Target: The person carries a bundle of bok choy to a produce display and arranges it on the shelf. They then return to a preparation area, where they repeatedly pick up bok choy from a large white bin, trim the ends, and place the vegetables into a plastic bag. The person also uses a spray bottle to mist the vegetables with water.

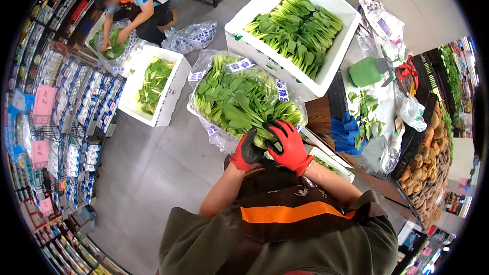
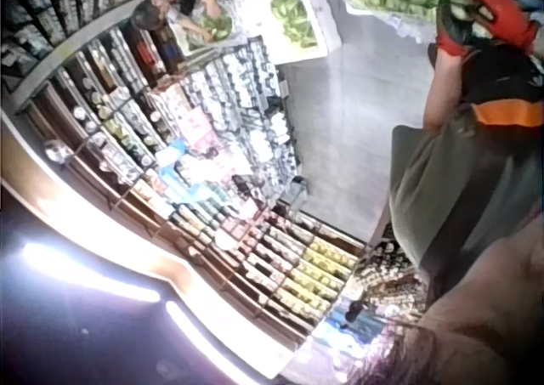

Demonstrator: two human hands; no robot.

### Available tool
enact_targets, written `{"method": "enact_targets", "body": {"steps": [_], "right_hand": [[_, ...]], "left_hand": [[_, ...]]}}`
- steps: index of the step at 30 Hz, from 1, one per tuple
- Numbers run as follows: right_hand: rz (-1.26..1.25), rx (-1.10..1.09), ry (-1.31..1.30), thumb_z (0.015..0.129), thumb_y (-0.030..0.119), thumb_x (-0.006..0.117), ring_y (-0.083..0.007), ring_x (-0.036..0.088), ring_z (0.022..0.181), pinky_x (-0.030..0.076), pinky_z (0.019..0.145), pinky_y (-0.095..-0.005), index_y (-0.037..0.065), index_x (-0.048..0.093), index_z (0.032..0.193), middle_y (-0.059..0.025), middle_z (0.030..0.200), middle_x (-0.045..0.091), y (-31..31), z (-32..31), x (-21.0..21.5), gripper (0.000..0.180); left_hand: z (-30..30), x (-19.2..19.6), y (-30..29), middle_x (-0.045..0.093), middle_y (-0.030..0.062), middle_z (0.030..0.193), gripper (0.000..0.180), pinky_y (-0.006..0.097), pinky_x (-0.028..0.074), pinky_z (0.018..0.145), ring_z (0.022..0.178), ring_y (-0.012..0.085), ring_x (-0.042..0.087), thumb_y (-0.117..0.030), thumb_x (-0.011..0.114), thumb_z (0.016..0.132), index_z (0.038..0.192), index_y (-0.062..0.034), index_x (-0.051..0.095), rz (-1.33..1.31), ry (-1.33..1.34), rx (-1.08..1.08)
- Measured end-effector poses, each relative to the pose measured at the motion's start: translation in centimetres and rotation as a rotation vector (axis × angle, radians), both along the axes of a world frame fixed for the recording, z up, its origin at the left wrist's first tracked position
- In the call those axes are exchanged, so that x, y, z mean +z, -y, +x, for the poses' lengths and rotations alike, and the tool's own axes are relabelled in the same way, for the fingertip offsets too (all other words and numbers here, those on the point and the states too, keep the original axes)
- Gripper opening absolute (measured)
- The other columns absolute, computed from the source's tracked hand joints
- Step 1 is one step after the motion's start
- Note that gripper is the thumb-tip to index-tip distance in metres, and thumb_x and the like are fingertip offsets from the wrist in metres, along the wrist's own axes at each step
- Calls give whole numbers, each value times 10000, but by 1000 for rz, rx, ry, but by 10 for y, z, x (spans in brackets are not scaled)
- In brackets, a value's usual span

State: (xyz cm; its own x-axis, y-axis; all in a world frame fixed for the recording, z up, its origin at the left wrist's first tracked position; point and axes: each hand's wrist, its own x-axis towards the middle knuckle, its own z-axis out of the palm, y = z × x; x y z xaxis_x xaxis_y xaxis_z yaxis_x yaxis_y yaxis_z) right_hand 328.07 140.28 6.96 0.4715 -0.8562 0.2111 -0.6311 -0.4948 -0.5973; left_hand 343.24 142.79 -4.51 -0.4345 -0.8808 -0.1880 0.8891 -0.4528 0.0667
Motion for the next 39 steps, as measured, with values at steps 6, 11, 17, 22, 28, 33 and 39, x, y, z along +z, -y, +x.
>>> {"method": "enact_targets", "body": {"steps": [6,11,17,22,28,33,39], "right_hand": [[-73,-109,47,669,150,747,-385,524,1100,447,923,-471,68,564,1133,-163,1178,560,-14,-8,7,505],[-87,-190,31,670,127,734,-368,531,1084,454,911,-463,87,580,1101,-147,1163,563,-5,-10,13,460],[-51,-183,136,693,137,729,-377,519,1106,438,939,-457,76,557,1161,-162,1196,544,24,-35,31,502],[-31,-330,215,727,167,726,-388,482,1151,398,987,-460,47,502,1254,-194,1249,505,60,-80,54,586],[-105,-497,-30,722,236,727,-436,402,1210,354,1005,-506,53,520,1242,-222,1281,461,146,-160,-5,589],[-43,-514,-147,689,270,739,-469,321,1261,283,1026,-564,49,523,1254,-249,1317,420,207,-186,-33,644],[160,-442,-225,782,380,618,-491,265,1304,154,1067,-638,110,521,1283,-223,1387,392,229,-181,-63,577]], "left_hand": [[0,-23,11,446,139,1379,772,445,384,1029,1229,285,460,-448,592,870,1444,-34,283,-13,96,-68],[-5,10,30,499,174,1310,545,449,391,1011,1166,309,510,-356,504,941,1345,-5,400,-5,-146,-75],[-29,53,71,633,128,1039,318,396,493,847,933,260,606,-280,520,950,1129,-20,556,47,120,-16],[-31,56,142,619,128,1147,345,464,478,927,1031,295,602,-216,533,948,1241,-33,534,-37,169,68],[-39,114,330,660,78,1051,429,323,504,841,943,186,627,-63,738,778,1166,16,575,-465,1215,85],[-104,154,470,657,140,1089,577,382,502,862,956,316,638,-267,753,710,1210,-52,560,-1269,2241,-32],[-142,73,601,597,125,996,657,422,461,842,968,338,567,-255,748,656,1257,-129,514,-1853,2397,-195]]}}
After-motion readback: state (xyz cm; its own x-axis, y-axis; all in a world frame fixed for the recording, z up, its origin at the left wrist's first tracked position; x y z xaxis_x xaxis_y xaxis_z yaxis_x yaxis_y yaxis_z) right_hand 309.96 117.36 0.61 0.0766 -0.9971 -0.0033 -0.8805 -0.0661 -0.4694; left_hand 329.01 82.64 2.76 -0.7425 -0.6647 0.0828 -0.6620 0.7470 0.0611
